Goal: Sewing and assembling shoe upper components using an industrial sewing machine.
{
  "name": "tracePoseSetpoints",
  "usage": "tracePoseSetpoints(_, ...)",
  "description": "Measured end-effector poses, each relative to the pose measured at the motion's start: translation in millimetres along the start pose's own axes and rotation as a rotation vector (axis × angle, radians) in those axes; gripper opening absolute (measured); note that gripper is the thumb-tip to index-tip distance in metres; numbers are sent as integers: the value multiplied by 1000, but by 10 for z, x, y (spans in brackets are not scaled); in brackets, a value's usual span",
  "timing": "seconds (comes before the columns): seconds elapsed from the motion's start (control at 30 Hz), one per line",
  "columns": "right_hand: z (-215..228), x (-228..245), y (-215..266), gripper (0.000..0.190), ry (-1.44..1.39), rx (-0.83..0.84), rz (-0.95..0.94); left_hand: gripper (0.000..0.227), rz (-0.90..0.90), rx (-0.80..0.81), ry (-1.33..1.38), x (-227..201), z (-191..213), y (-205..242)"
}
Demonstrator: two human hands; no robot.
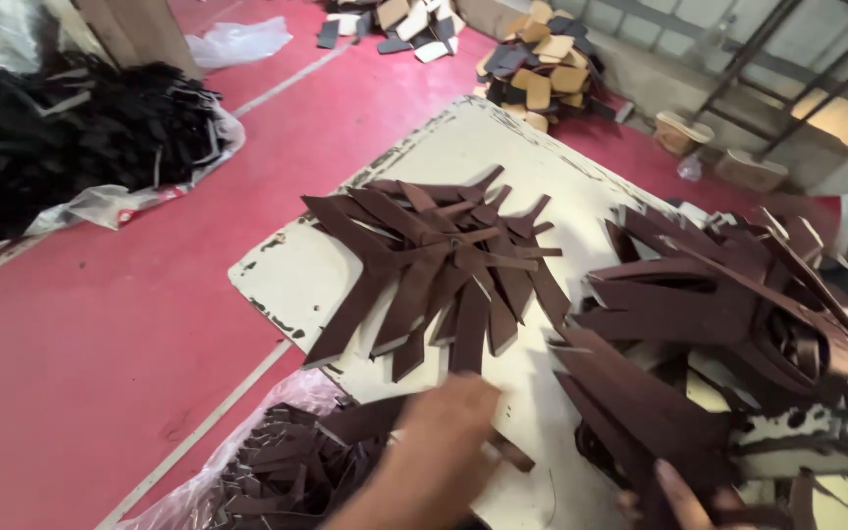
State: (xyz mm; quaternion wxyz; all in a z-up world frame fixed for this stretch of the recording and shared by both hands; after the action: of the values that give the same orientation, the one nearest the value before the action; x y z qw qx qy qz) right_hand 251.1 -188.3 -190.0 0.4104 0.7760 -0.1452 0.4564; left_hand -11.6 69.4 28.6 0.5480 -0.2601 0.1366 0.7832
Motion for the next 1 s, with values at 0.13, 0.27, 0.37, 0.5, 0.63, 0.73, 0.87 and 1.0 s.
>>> tracePoseSetpoints(0.13,182,-226,-22,48,-25,8,175,50,113,48,-247,545,-125,118)
tracePoseSetpoints(0.27,-480,373,568,39,102,-98,129,28,69,-36,49,312,31,124)
tracePoseSetpoints(0.37,-855,750,877,39,160,-48,360,28,240,-102,309,300,252,87)
tracePoseSetpoints(0.5,-1242,1073,1185,59,110,-16,581,37,276,-570,588,530,769,-78)
tracePoseSetpoints(0.63,-2238,1665,1339,44,-7,156,733,32,476,-443,385,1391,530,-443)
tracePoseSetpoints(0.73,-2745,1903,1101,35,20,107,492,50,481,-482,48,1587,431,-589)
tracePoseSetpoints(0.87,-3356,1898,464,69,256,192,299,63,613,-644,338,1214,670,-333)
tracePoseSetpoints(1.0,-3055,1686,-627,92,1112,-267,477,94,703,-530,646,1182,618,-229)
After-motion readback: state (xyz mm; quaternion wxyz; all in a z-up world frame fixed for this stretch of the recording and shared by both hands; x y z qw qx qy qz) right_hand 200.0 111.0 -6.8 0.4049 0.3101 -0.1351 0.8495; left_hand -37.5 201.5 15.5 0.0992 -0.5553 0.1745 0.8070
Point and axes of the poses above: each hand's wrist, its own y-axis away from the middle knuckle, its own z-axis out of the back of the hand, x = y × z, the point moved 3 cm from there along -y, towards the middle knuckle, and after that the axes turned 4 degrees about -z, right-handed, at the moved point
